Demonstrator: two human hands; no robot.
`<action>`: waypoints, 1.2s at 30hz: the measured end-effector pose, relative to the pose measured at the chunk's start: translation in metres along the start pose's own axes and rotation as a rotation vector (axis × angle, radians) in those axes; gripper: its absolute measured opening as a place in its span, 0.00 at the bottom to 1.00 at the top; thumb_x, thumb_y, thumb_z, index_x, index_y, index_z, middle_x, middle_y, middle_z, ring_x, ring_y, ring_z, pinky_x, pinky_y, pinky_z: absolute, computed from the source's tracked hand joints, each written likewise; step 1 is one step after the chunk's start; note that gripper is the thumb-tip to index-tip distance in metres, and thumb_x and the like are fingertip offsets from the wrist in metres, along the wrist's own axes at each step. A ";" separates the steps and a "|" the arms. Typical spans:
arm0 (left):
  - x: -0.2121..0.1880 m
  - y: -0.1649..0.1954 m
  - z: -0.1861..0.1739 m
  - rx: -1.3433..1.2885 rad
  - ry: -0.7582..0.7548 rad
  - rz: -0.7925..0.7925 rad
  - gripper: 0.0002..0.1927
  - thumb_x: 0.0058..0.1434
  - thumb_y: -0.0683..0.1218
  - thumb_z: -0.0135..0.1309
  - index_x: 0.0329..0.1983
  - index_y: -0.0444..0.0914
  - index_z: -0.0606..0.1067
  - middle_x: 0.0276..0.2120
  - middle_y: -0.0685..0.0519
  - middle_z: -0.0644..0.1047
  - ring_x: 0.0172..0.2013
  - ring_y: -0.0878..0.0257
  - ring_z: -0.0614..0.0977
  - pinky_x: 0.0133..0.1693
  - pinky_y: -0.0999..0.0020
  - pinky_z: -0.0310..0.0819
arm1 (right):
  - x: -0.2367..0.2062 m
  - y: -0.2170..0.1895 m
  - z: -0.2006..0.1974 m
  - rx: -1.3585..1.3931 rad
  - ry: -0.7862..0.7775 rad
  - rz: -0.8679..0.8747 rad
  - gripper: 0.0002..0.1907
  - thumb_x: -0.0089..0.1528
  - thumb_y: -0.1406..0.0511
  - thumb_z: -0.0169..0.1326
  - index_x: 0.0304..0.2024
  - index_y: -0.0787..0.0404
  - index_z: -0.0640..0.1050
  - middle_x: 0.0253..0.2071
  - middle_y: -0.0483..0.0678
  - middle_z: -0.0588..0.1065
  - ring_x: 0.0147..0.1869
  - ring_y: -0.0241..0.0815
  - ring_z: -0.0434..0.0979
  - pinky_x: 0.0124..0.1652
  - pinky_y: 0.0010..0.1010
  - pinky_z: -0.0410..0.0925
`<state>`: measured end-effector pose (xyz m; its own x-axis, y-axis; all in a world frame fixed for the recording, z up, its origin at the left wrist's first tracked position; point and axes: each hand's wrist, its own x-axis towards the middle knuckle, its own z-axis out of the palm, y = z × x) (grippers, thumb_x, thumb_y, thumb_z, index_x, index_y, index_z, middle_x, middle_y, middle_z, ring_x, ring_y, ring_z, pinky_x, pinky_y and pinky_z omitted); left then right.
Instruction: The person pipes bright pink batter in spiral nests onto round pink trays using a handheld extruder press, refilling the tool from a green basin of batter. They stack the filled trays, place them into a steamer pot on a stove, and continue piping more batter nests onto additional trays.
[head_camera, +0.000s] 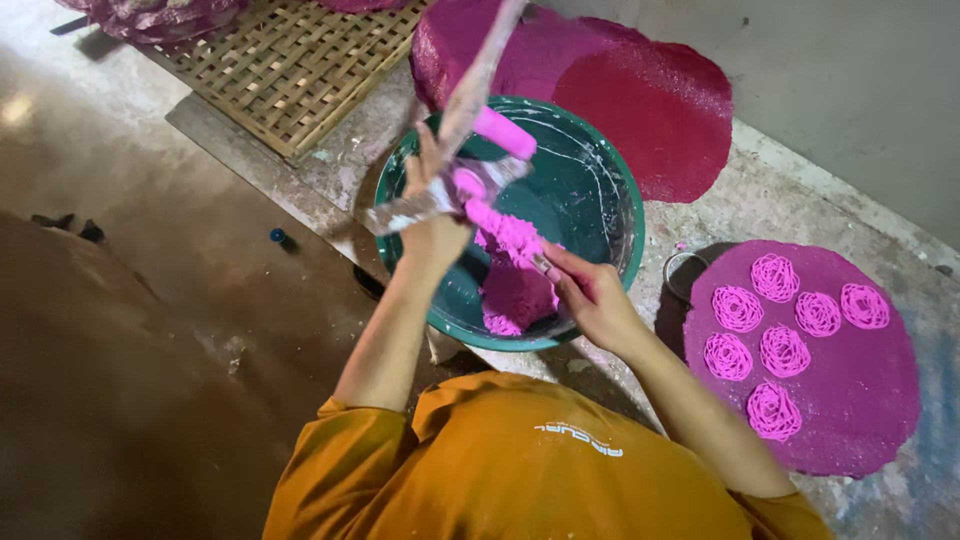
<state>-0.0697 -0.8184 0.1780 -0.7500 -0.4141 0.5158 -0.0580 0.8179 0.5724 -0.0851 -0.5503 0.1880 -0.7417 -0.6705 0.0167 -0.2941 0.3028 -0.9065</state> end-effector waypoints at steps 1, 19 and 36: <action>0.004 -0.012 0.000 0.007 0.083 0.038 0.57 0.45 0.40 0.68 0.75 0.19 0.51 0.61 0.25 0.66 0.54 0.30 0.71 0.51 0.45 0.73 | -0.004 0.002 0.001 -0.053 -0.005 0.007 0.22 0.70 0.67 0.49 0.66 0.54 0.74 0.25 0.44 0.70 0.28 0.29 0.62 0.29 0.23 0.63; -0.140 0.132 0.031 -1.446 -0.973 -0.375 0.33 0.49 0.37 0.62 0.59 0.43 0.68 0.49 0.58 0.77 0.49 0.70 0.78 0.51 0.71 0.75 | -0.089 -0.068 -0.105 0.849 0.082 -0.475 0.34 0.73 0.50 0.49 0.76 0.51 0.56 0.70 0.69 0.63 0.65 0.61 0.78 0.56 0.47 0.76; -0.119 0.276 0.066 -0.707 -1.150 0.655 0.26 0.58 0.46 0.62 0.58 0.36 0.69 0.52 0.45 0.73 0.54 0.55 0.77 0.54 0.60 0.73 | -0.260 -0.039 -0.187 -0.184 0.170 -0.371 0.47 0.62 0.57 0.60 0.79 0.52 0.51 0.80 0.57 0.52 0.83 0.56 0.52 0.75 0.47 0.51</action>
<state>-0.0404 -0.5173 0.2324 -0.6300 0.7451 0.2190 0.5540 0.2336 0.7991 0.0066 -0.2607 0.2982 -0.6497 -0.6404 0.4096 -0.6499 0.1883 -0.7364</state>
